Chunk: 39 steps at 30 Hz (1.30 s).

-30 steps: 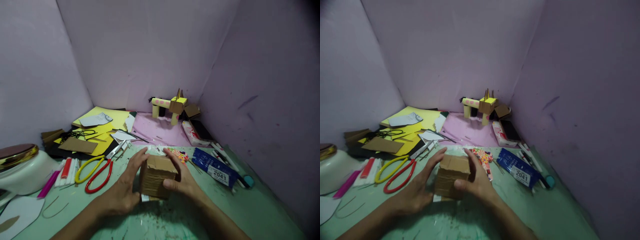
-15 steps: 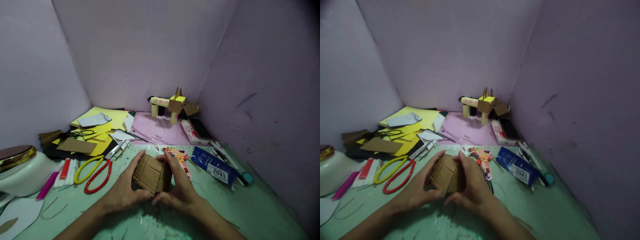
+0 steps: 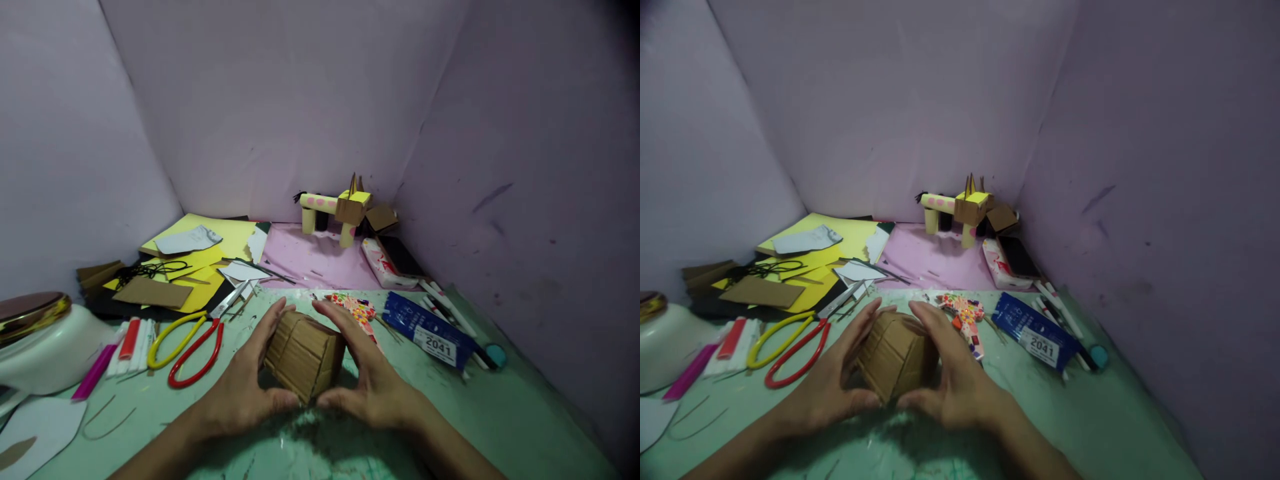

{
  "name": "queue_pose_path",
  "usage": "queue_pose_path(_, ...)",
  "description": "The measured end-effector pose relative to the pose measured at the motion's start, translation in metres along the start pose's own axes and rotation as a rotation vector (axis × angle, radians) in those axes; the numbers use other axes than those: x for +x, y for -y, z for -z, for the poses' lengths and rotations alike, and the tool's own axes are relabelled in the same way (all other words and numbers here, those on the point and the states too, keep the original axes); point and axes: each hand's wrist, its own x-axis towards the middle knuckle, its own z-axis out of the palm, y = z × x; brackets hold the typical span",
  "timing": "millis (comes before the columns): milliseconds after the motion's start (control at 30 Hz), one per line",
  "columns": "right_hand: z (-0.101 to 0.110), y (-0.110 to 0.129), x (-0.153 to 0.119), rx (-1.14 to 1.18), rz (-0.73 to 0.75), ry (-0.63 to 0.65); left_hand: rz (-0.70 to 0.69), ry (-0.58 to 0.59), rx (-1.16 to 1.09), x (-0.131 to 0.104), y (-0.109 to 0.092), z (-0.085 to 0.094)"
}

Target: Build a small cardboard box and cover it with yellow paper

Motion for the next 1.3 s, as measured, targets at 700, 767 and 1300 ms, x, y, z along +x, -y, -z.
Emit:
queue_pose_path(700, -0.008, -0.008, 0.005, 0.026, 0.035, -0.121, 0.074, -0.039, -0.268, 0.009, 0.002, -0.002)
queue_pose_path(767, -0.010, -0.007, 0.005, 0.038, 0.021, -0.130, 0.056, -0.051, -0.367, 0.010, 0.002, -0.002)
queue_pose_path(1300, -0.018, 0.003, 0.004, 0.300, -0.335, -0.289, -0.465, -0.133, 0.386, -0.007, -0.008, -0.018)
